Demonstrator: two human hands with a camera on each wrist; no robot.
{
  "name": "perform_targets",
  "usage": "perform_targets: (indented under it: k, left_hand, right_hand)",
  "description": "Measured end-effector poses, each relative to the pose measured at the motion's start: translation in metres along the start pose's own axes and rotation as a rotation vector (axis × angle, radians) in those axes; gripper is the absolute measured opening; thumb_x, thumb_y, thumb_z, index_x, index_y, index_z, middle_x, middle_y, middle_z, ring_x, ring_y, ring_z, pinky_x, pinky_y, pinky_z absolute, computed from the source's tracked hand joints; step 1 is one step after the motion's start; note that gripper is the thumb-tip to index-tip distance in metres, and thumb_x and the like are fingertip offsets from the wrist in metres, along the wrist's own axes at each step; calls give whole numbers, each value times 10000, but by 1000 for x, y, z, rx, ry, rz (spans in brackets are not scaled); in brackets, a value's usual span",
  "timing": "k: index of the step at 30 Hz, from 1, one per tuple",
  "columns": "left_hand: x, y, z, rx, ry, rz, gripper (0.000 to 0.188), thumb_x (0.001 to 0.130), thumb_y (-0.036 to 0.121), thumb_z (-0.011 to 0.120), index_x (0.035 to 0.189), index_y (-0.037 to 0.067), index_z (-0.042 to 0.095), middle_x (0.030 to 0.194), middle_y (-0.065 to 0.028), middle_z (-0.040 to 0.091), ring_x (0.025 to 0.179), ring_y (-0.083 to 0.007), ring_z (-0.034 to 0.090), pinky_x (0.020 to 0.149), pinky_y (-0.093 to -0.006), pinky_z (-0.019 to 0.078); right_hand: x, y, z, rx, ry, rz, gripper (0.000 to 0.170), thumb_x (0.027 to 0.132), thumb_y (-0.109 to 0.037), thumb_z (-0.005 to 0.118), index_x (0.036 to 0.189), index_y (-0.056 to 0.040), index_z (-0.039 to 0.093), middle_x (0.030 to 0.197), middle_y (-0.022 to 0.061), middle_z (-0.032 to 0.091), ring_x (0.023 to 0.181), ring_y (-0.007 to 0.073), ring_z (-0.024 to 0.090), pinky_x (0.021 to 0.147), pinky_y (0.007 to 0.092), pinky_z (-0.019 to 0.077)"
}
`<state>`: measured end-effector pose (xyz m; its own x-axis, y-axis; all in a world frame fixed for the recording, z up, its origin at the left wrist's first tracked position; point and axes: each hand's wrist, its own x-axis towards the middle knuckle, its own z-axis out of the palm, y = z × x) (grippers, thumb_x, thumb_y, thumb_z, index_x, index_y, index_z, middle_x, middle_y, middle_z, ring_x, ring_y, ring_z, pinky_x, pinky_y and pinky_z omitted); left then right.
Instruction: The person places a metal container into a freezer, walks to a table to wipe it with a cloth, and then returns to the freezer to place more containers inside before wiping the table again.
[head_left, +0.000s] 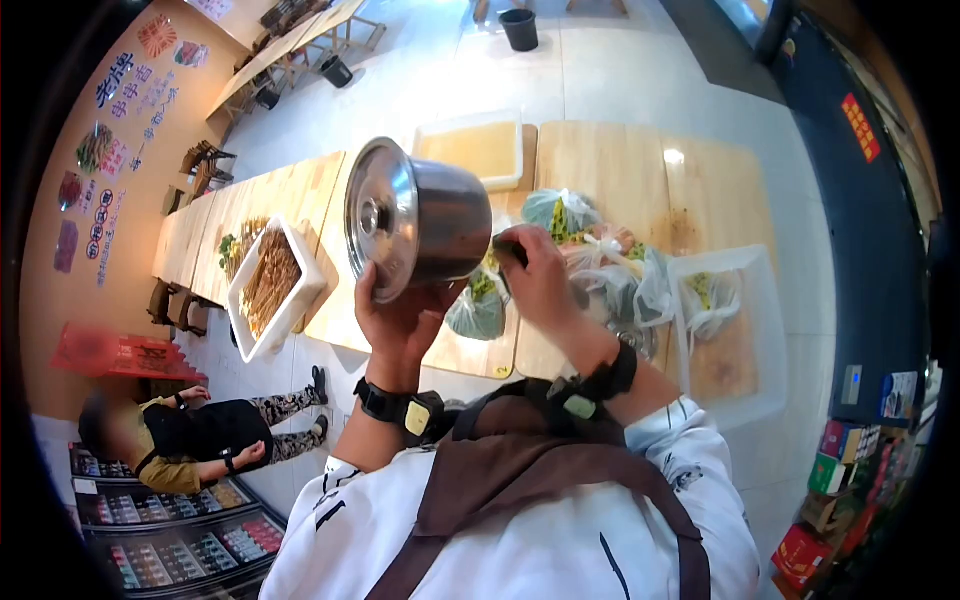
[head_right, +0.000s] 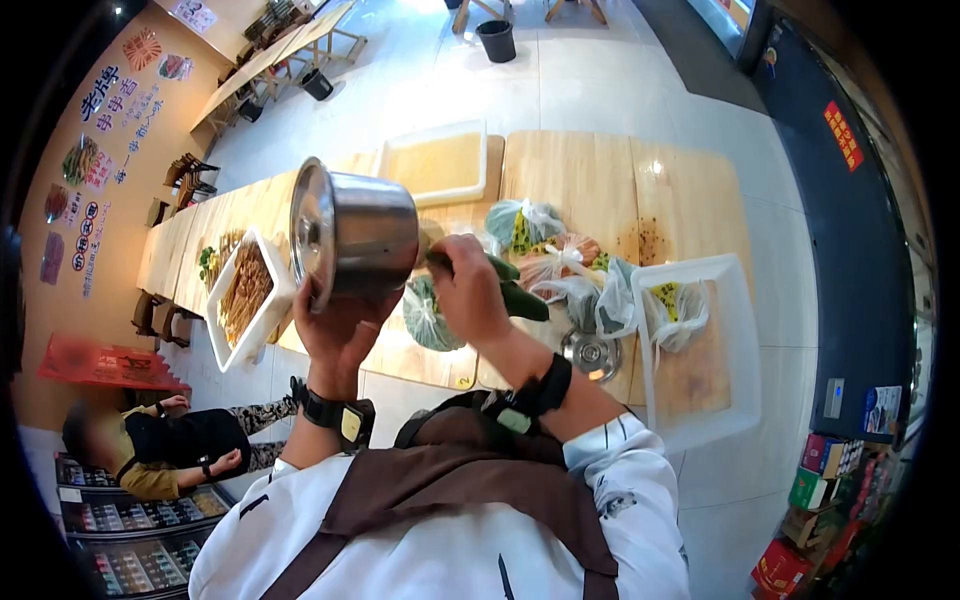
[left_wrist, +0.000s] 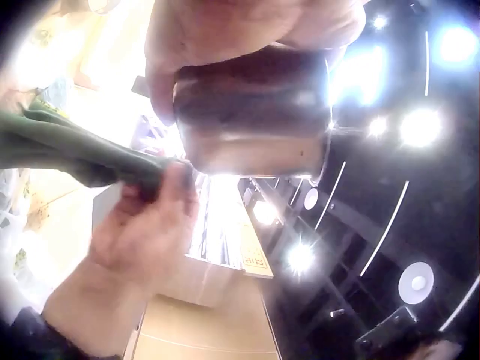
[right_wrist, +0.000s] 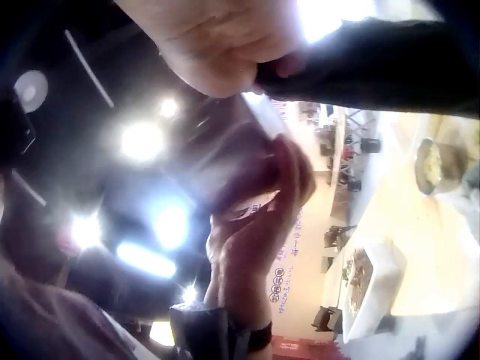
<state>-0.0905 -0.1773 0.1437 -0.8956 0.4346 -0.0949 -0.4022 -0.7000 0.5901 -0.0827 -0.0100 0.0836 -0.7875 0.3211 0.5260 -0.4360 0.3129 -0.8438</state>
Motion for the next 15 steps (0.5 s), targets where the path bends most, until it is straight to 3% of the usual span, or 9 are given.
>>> perform_targets:
  k: [1, 3, 4, 7, 9, 11, 13, 14, 15]
  left_hand:
    - [-1, 1, 5, -14, -23, 23, 686, 835, 522, 419, 1374, 107, 327, 1361, -172, 385, 1236, -364, 390, 1029, -524, 299]
    - [-3, 2, 14, -12, -38, 23, 698, 841, 516, 392, 1388, 99, 281, 1377, -174, 351, 1258, -380, 352, 1030, -538, 294]
    - [-5, 1, 18, -1, -44, 13, 704, 839, 520, 390, 1393, 103, 272, 1387, -171, 339, 1266, -381, 339, 1031, -550, 284]
    - [-9, 1, 22, 14, -37, -12, 715, 834, 523, 387, 1401, 107, 259, 1401, -166, 322, 1279, -384, 317, 1035, -566, 262]
    - [-13, -1, 22, 17, -33, -26, 720, 832, 523, 388, 1404, 107, 255, 1406, -165, 315, 1284, -386, 309, 1038, -572, 250]
    - [-14, -3, 22, 5, -48, -44, 724, 829, 522, 386, 1407, 107, 249, 1411, -165, 310, 1289, -392, 300, 1041, -578, 236]
    - [-18, -4, 22, 11, -39, -39, 712, 828, 506, 397, 1402, 107, 259, 1407, -161, 316, 1286, -380, 309, 1040, -574, 241]
    - [-20, -4, 20, 11, -26, -36, 700, 827, 490, 409, 1397, 108, 270, 1403, -157, 323, 1283, -368, 319, 1039, -570, 246]
    - [-21, -5, 19, 13, -35, -32, 700, 827, 490, 409, 1397, 108, 270, 1403, -157, 323, 1283, -368, 319, 1039, -570, 246]
  right_hand:
    - [-8, 18, 0, 5, -7, 13, 144, 747, 12, 595, 885, -3, 553, 816, 170, 550, 783, 339, 548, 696, 350, 448]
    - [-13, 39, -4, 100, -106, 415, 135, 762, -9, 598, 892, -1, 564, 781, 135, 580, 725, 257, 570, 665, 322, 452]
    - [-15, 44, -8, 106, -108, 413, 135, 762, -9, 598, 892, -1, 564, 781, 135, 580, 725, 257, 570, 665, 322, 452]
    - [-21, 44, -21, 282, -50, 664, 140, 780, -54, 615, 902, 1, 576, 754, 87, 596, 686, 161, 561, 638, 287, 452]
    - [-19, 45, -30, 413, -72, 608, 159, 788, -95, 638, 905, -3, 581, 739, 45, 585, 669, 105, 538, 619, 259, 450]
    - [-23, 52, -41, 363, -165, 564, 217, 803, -163, 637, 940, -3, 586, 830, 92, 608, 745, 157, 571, 682, 291, 459]
    - [-23, 45, -54, -239, -447, 286, 304, 827, -250, 619, 1005, -6, 584, 986, 143, 595, 885, 221, 567, 796, 337, 441]
    - [-27, 43, -59, -538, -406, 84, 442, 851, -364, 585, 1124, -17, 559, 1163, 189, 531, 1074, 285, 510, 918, 360, 387]
    - [-26, 42, -63, -540, -400, 76, 442, 851, -364, 585, 1124, -17, 559, 1163, 189, 531, 1074, 285, 510, 918, 360, 387]
